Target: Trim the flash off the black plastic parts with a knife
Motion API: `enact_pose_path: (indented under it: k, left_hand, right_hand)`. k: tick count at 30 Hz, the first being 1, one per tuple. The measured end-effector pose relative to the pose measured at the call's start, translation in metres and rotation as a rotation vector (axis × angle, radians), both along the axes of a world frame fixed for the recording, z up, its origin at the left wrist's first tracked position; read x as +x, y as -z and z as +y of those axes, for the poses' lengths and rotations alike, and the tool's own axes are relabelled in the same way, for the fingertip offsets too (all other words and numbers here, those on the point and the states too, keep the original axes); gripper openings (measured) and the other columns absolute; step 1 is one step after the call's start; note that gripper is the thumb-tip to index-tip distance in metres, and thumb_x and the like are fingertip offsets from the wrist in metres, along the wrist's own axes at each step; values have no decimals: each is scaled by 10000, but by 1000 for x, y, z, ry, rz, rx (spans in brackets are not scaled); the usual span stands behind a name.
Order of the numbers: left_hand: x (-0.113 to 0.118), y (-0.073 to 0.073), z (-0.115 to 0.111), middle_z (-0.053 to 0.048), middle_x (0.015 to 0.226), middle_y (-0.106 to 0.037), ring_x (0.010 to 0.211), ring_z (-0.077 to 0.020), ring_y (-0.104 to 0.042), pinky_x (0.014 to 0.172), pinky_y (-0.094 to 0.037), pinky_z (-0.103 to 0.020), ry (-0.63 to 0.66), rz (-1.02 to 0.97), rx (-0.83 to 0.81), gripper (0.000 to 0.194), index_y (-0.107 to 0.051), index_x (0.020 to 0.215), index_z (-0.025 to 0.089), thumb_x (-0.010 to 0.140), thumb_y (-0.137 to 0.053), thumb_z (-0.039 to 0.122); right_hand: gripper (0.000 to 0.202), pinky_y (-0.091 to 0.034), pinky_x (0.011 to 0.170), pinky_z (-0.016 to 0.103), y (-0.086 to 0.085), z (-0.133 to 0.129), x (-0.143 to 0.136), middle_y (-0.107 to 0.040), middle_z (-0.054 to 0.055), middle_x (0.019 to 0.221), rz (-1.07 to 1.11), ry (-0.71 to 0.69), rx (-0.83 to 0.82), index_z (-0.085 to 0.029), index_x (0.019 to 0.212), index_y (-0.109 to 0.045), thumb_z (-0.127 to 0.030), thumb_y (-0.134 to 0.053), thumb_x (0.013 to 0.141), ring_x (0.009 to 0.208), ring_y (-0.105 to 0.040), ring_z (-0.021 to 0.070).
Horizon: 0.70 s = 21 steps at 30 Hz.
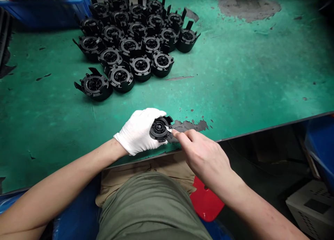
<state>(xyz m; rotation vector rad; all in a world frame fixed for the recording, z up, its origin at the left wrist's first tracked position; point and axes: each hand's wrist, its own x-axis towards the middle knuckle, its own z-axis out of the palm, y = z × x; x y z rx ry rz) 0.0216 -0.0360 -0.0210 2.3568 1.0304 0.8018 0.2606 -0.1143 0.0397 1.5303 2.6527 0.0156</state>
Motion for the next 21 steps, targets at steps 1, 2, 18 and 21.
enact_pose_path:
  k: [1, 2, 18, 21]
  left_hand:
    - [0, 0, 0, -153, 1231, -773, 1143, -359, -766, 1003, -625, -492, 2, -7, -3, 703, -642, 1308, 166, 790, -871, 582]
    - [0, 0, 0, -153, 1237, -771, 1150, -359, -764, 1010, -623, -490, 1, -11, -6, 710, -639, 1313, 166, 787, -874, 581]
    - [-10, 3, -2, -235, 1520, -640, 1342, -414, -682, 1198, -504, -575, 163, 25, -85, 1177, -286, 1653, 181, 716, -915, 515]
    - [-8, 2, -6, -276, 1511, -623, 1362, -460, -654, 1182, -506, -615, 94, 61, -57, 1186, -364, 1606, 128, 691, -905, 653]
  right_hand:
    - [447, -315, 592, 333, 1, 0, 1, -663, 50, 931, 8, -6, 1, -209, 1409, -636, -22, -477, 1036, 740, -588, 202]
    - [444, -323, 596, 331, 3, 0, 1, -667, 52, 940, 20, -8, 9, -206, 1411, -635, -23, -475, 1039, 748, -593, 203]
    - [322, -594, 871, 307, -3, 24, 65, -779, 67, 1164, 544, 15, -57, -226, 1416, -602, -149, -509, 1118, 968, -763, 185]
    - [318, -585, 859, 308, 5, 25, 68, -741, 84, 1145, 551, -64, -175, -191, 1431, -594, -175, -536, 1119, 981, -736, 186]
